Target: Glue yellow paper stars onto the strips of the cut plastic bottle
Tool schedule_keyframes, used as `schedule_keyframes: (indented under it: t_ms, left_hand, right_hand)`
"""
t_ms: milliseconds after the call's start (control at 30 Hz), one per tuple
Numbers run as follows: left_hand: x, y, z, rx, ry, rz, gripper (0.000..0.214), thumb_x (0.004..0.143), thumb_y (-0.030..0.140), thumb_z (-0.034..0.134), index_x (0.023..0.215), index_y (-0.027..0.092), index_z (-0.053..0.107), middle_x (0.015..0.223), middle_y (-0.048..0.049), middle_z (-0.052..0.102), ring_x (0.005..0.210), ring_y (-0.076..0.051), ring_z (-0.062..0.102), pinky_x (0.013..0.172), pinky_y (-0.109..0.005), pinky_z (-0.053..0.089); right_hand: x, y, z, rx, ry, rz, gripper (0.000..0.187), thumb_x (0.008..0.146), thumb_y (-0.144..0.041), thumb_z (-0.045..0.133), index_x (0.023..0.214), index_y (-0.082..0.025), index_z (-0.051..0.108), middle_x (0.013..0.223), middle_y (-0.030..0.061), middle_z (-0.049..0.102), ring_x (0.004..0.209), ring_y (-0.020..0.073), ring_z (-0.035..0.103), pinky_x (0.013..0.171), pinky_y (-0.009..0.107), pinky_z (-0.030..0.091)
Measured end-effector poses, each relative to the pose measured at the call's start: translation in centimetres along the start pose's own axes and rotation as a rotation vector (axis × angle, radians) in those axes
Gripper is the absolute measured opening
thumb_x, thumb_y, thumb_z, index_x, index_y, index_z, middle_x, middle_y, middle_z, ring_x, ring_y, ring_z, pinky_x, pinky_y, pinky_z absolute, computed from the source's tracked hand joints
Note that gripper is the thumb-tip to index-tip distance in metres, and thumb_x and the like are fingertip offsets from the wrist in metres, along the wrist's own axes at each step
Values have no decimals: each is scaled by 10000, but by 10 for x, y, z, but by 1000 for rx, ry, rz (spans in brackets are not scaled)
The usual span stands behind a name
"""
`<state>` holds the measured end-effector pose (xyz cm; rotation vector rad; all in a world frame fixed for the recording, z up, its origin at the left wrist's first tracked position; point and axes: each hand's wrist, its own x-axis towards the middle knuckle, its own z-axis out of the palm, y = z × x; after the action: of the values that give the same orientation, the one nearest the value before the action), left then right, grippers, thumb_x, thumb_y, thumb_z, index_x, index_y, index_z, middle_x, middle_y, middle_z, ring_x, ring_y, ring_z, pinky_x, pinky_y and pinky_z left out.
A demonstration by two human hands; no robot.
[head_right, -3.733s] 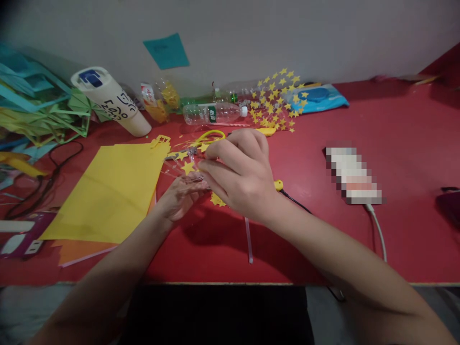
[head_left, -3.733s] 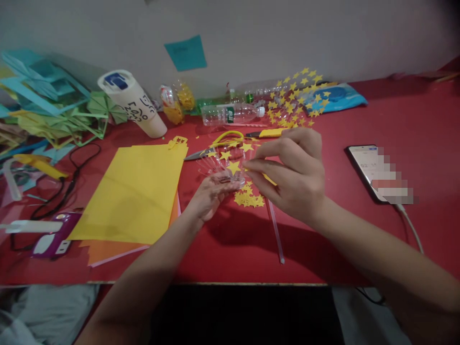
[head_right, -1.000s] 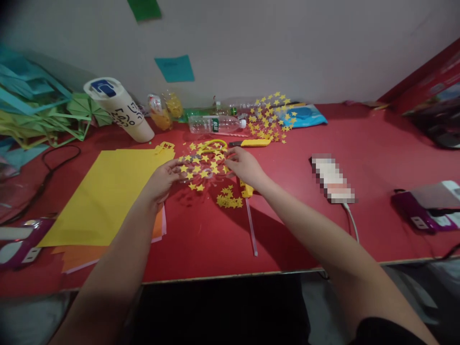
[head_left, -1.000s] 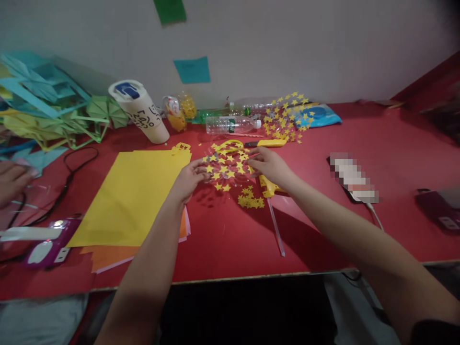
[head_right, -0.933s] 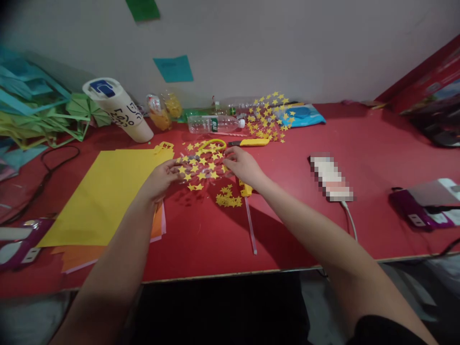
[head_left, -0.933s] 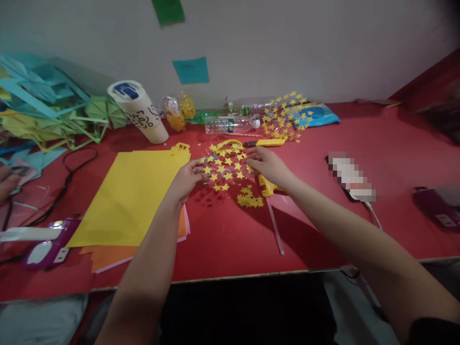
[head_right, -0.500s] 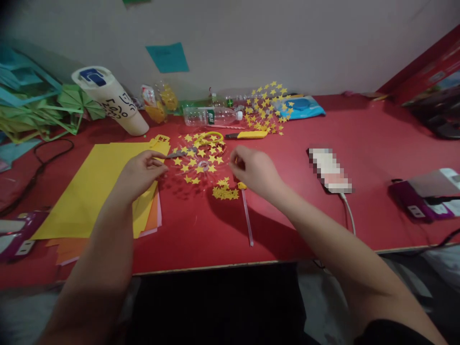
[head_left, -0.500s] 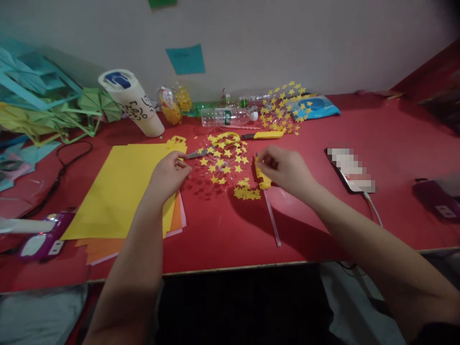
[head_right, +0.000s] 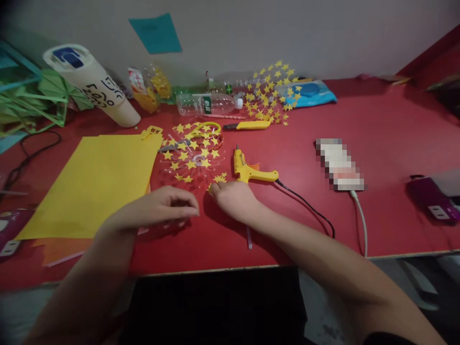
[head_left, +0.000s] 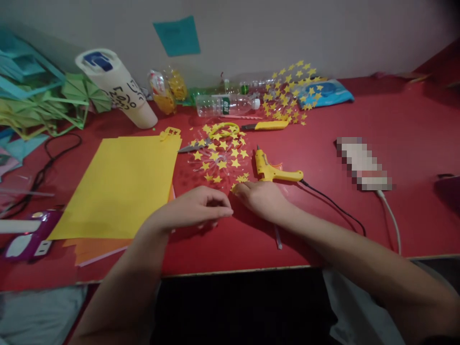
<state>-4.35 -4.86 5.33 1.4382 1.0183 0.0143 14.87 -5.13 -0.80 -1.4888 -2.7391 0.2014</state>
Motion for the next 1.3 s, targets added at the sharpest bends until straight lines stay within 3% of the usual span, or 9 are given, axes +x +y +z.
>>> schedule_keyframes:
  t_ms: [167, 333, 500, 700, 800, 933, 1167, 1300]
  left_hand:
    - [27, -11, 20, 351, 348, 10, 195, 782, 344, 521, 687, 184, 580, 580, 8, 560, 530, -126, 500, 479, -227, 321]
    - [34, -16, 23, 370, 462, 22, 148, 779, 315, 529, 706, 187, 546, 597, 10, 550, 544, -132, 489, 507, -244, 311]
    - [38, -18, 28, 133, 474, 87, 147, 781, 340, 524, 801, 194, 534, 539, 52, 467, 492, -104, 426, 489, -227, 303]
    - [44, -22, 30, 87, 507, 178, 91, 756, 253, 495, 709, 180, 523, 574, 42, 474, 528, -90, 426, 518, -217, 325]
    - [44, -23, 29, 56, 522, 194, 74, 741, 237, 507, 698, 178, 522, 582, 42, 485, 518, -82, 424, 509, -211, 326]
    - [42, -20, 31, -57, 497, 189, 66, 737, 227, 522, 688, 183, 521, 553, 51, 480, 473, -68, 418, 470, -197, 324]
    - [37, -11, 37, -226, 415, 190, 93, 747, 250, 544, 683, 185, 524, 473, 74, 461, 363, -44, 369, 397, -185, 300]
    - [33, -10, 41, -271, 398, 208, 141, 771, 293, 525, 684, 183, 528, 487, 70, 468, 336, -39, 353, 369, -192, 289]
  right_hand:
    - [1, 0, 0, 37, 6, 55, 167, 866, -193, 434, 860, -137, 592, 704, 76, 652, 562, 140, 515, 505, 284, 165]
    - [-2, 5, -4, 229, 72, 122, 156, 830, -196, 436, 787, -168, 583, 671, 40, 624, 569, 130, 498, 515, 260, 206]
    - [-8, 9, -8, 461, 84, 117, 103, 792, -189, 488, 732, -178, 571, 583, -11, 546, 552, 105, 463, 538, 224, 262]
    - [-8, 10, -10, 568, 90, 100, 88, 797, -221, 529, 735, -178, 574, 566, -30, 529, 525, 88, 449, 538, 207, 280]
    - [-9, 11, -11, 503, 76, 118, 113, 818, -233, 511, 757, -173, 584, 618, -1, 584, 544, 100, 480, 535, 216, 279]
    - [-11, 13, -12, 430, 115, 106, 190, 864, -279, 458, 835, -167, 609, 737, 54, 652, 623, 133, 539, 561, 236, 306]
    - [-15, 8, -16, 818, 141, 89, 167, 833, -274, 498, 728, -174, 581, 615, -19, 571, 561, 91, 497, 550, 203, 355]
    - [-21, 10, -25, 819, 171, 33, 217, 863, -321, 467, 751, -182, 590, 641, -11, 594, 573, 98, 516, 562, 210, 385]
